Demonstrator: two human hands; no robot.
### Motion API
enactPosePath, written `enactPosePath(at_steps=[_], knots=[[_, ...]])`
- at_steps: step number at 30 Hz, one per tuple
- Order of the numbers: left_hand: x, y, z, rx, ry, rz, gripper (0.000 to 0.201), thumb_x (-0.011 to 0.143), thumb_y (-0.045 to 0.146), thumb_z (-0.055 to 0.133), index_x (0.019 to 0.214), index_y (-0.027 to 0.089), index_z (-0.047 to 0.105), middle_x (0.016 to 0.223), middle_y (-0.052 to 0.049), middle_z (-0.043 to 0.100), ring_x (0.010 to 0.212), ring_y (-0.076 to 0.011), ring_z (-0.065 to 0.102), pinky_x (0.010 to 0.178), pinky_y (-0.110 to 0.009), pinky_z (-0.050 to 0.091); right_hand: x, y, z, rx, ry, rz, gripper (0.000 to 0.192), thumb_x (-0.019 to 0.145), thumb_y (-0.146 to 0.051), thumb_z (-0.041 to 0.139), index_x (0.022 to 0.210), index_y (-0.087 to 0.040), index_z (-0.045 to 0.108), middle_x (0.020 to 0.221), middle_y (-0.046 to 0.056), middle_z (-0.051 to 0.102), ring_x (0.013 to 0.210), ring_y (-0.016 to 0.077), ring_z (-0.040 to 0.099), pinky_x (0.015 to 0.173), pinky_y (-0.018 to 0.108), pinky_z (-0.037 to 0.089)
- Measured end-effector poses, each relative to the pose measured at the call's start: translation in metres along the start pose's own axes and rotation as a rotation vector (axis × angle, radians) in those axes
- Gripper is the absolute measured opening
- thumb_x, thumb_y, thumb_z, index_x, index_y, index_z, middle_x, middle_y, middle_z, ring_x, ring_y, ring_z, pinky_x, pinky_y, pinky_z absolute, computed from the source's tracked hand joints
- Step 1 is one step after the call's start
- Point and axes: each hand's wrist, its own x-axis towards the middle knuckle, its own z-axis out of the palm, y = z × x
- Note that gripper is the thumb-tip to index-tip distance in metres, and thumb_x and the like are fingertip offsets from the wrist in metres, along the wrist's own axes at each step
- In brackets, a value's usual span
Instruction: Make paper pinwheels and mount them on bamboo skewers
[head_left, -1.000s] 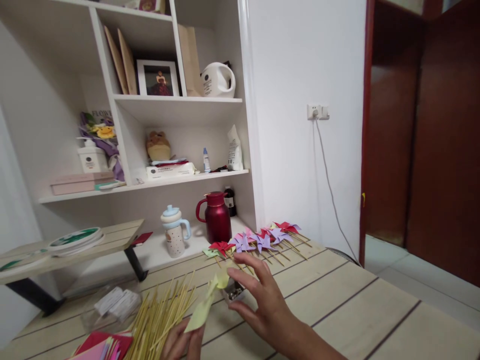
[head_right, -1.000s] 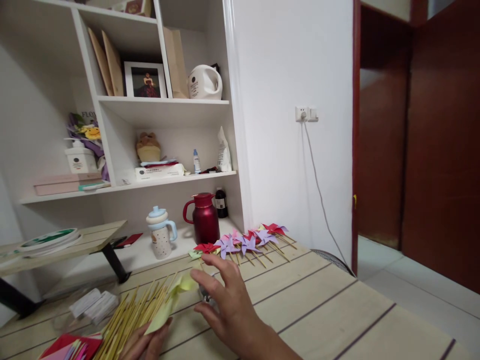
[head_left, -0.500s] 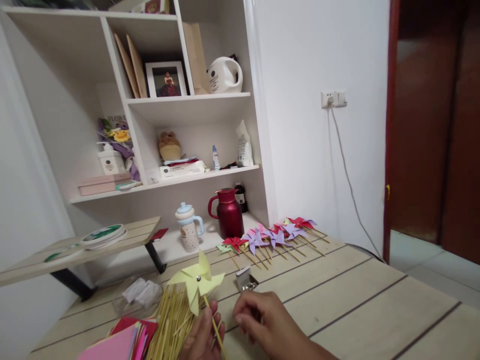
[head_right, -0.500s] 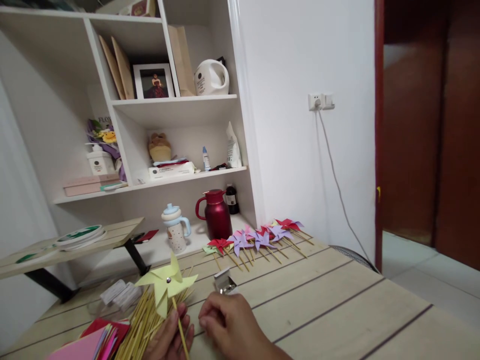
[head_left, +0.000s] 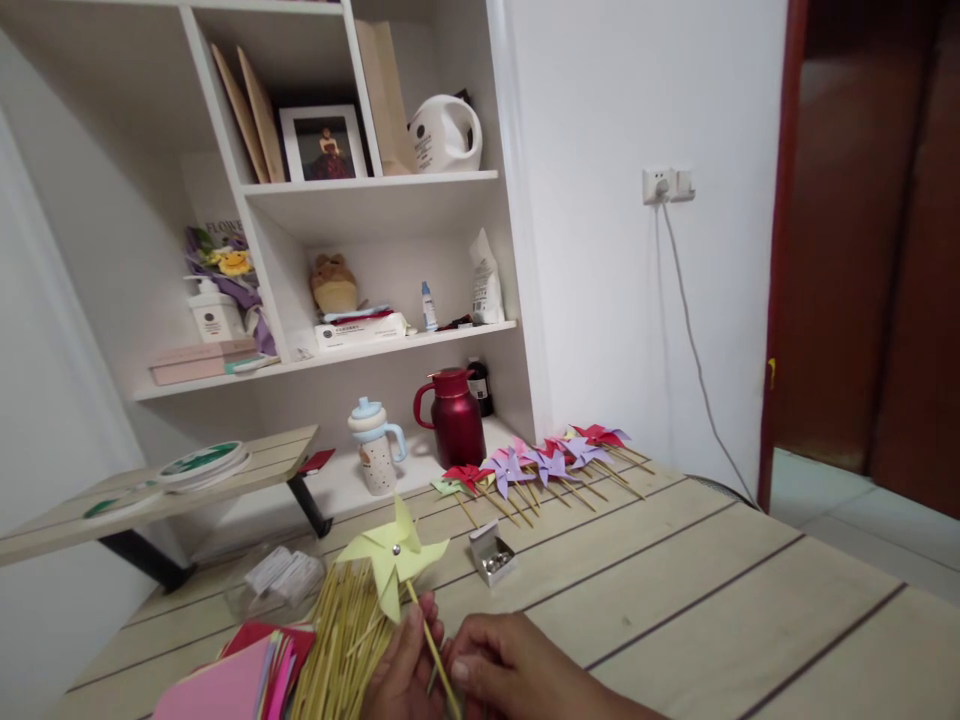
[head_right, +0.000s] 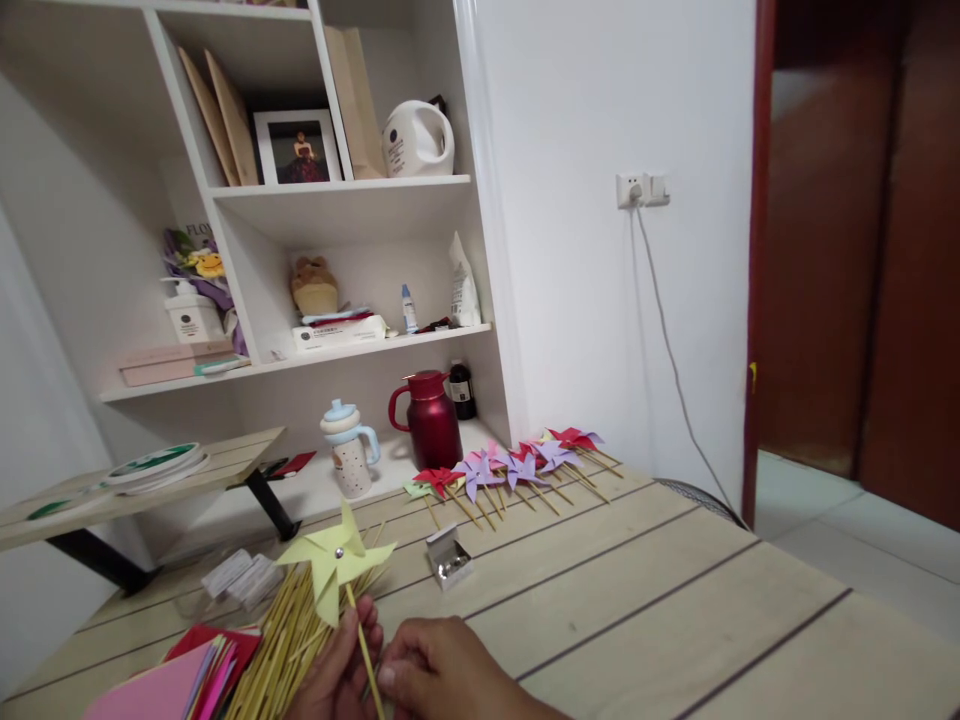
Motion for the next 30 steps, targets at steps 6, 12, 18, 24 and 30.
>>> enactPosePath(at_steps=[6, 12, 18, 24, 30], knots=[[-0.007, 0.001, 0.007, 0.006, 0.012, -0.015, 0.008, 0.085, 0.011, 0.062, 0.091, 0.013, 0.068, 0.074, -0.003, 0.071, 0.061, -0.0112, 0.068, 0.059, -0.022, 0.055, 0.000, 0.002, 0.003, 0.103, -0.049, 0.040, 0.020, 0.078, -0.037, 0.058, 0.078, -0.017, 0.058, 0.065, -0.002, 0.063, 0.052, 0.0092, 0.052, 0.053, 0.021, 0.033], [-0.015, 0.001, 0.015, 0.028, 0.046, -0.073, 0.010, 0.088, 0.020, 0.061, 0.090, 0.013, 0.068, 0.069, -0.004, 0.069, 0.058, -0.0113, 0.066, 0.058, -0.022, 0.053, 0.008, 0.016, 0.007, 0.208, -0.037, 0.138, 0.019, 0.062, -0.029, 0.068, 0.074, -0.016, 0.061, 0.057, -0.004, 0.059, 0.050, 0.0098, 0.051, 0.051, 0.021, 0.032], [-0.012, -0.004, 0.011, -0.008, -0.003, -0.107, 0.012, 0.082, 0.023, 0.070, 0.092, 0.017, 0.070, 0.068, -0.002, 0.069, 0.056, -0.0117, 0.064, 0.059, -0.023, 0.052, 0.011, 0.021, 0.009, 0.227, -0.034, 0.134, 0.032, 0.065, -0.046, 0.066, 0.063, -0.015, 0.059, 0.054, -0.001, 0.058, 0.046, 0.0098, 0.049, 0.049, 0.023, 0.034], [-0.009, -0.009, 0.009, 0.050, -0.025, -0.041, 0.015, 0.074, 0.018, 0.077, 0.086, 0.014, 0.070, 0.062, -0.002, 0.068, 0.052, -0.0122, 0.062, 0.056, -0.024, 0.052, 0.013, 0.030, 0.008, 0.226, -0.016, 0.152, 0.020, 0.063, -0.034, 0.067, 0.064, -0.015, 0.061, 0.056, -0.001, 0.062, 0.048, 0.0097, 0.052, 0.049, 0.021, 0.033], [-0.011, -0.008, 0.009, 0.044, -0.040, -0.004, 0.031, 0.059, 0.021, 0.088, 0.083, 0.014, 0.072, 0.061, -0.002, 0.068, 0.053, -0.0142, 0.063, 0.050, -0.025, 0.050, 0.014, 0.029, 0.008, 0.224, -0.010, 0.166, 0.026, 0.061, -0.039, 0.069, 0.063, -0.015, 0.060, 0.054, -0.001, 0.061, 0.046, 0.0087, 0.051, 0.048, 0.020, 0.034]])
